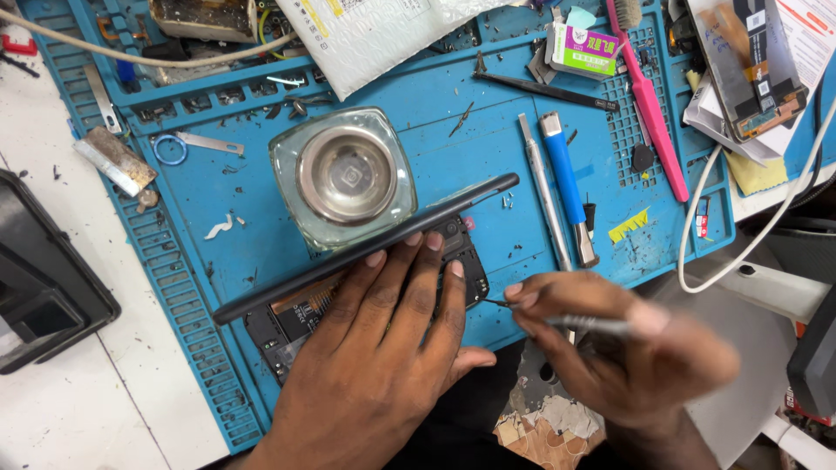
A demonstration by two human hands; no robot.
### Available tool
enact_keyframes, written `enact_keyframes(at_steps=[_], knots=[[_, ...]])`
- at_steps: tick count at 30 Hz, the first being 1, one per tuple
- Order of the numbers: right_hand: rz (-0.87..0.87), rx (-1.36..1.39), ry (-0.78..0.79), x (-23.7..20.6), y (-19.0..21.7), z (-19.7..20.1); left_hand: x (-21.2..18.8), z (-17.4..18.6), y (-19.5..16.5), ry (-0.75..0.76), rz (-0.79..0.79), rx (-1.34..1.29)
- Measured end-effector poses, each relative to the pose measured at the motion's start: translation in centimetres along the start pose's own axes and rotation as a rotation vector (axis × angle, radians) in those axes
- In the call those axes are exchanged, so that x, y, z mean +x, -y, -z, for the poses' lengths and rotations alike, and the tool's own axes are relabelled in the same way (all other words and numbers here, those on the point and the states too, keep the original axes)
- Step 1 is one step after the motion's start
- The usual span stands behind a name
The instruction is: The person reassembles a smartphone by aligning the back cover, securing it with screws, and using a plastic pry tool to snap the edges into place. The person then plugs a charging cable into the phone to test it.
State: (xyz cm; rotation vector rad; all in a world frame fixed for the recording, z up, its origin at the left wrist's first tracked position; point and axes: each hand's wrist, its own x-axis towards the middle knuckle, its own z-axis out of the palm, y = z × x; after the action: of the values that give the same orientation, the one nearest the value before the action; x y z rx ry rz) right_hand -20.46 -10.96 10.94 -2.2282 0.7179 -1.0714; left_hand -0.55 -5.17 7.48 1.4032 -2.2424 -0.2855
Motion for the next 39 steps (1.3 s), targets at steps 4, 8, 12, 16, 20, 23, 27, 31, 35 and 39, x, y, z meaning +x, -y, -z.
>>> enact_keyframes(at_steps=[4, 8, 12, 16, 20, 23, 27, 31, 35, 39], knots=[[-0.449, 0.172, 0.346, 0.6, 2.9, 2.3, -0.1, 0.5, 0.1, -0.015, -0.021, 0.019], [-0.454, -0.43, 0.384, -1.3, 2.3, 2.5, -0.3, 1.0, 0.1, -0.013, -0.02, 0.005], [-0.172, -0.141, 0.367, -0.2, 3.0, 2.8, -0.5, 1.6, -0.2, -0.033, -0.039, 0.03], [-0.352, -0.526, 0.179, 1.3, 4.5, 1.0, -0.6, 1.8, -0.3, -0.053, -0.059, 0.041], [-0.269, -0.443, 0.241, 1.2, 5.2, 1.0, -0.8, 1.9, -0.4, -0.049, -0.057, 0.076], [-0.163, -0.536, 0.216, 0.6, 5.1, 1.1, -0.9, 2.0, -0.4, -0.05, -0.062, 0.079], [-0.407, -0.388, 0.234, 0.7, 5.4, 0.9, -0.9, 1.9, -0.3, -0.06, -0.059, 0.071], [-0.319, -0.449, 0.206, 1.3, 5.6, 0.8, -0.8, 1.9, -0.2, -0.055, -0.073, 0.09], [-0.409, -0.408, 0.241, 1.5, 5.5, 1.0, -0.9, 2.0, -0.4, -0.04, -0.067, 0.084], [-0.328, -0.33, 0.286, 1.4, 5.4, 1.3, -0.9, 2.0, -0.4, -0.046, -0.068, 0.097]])
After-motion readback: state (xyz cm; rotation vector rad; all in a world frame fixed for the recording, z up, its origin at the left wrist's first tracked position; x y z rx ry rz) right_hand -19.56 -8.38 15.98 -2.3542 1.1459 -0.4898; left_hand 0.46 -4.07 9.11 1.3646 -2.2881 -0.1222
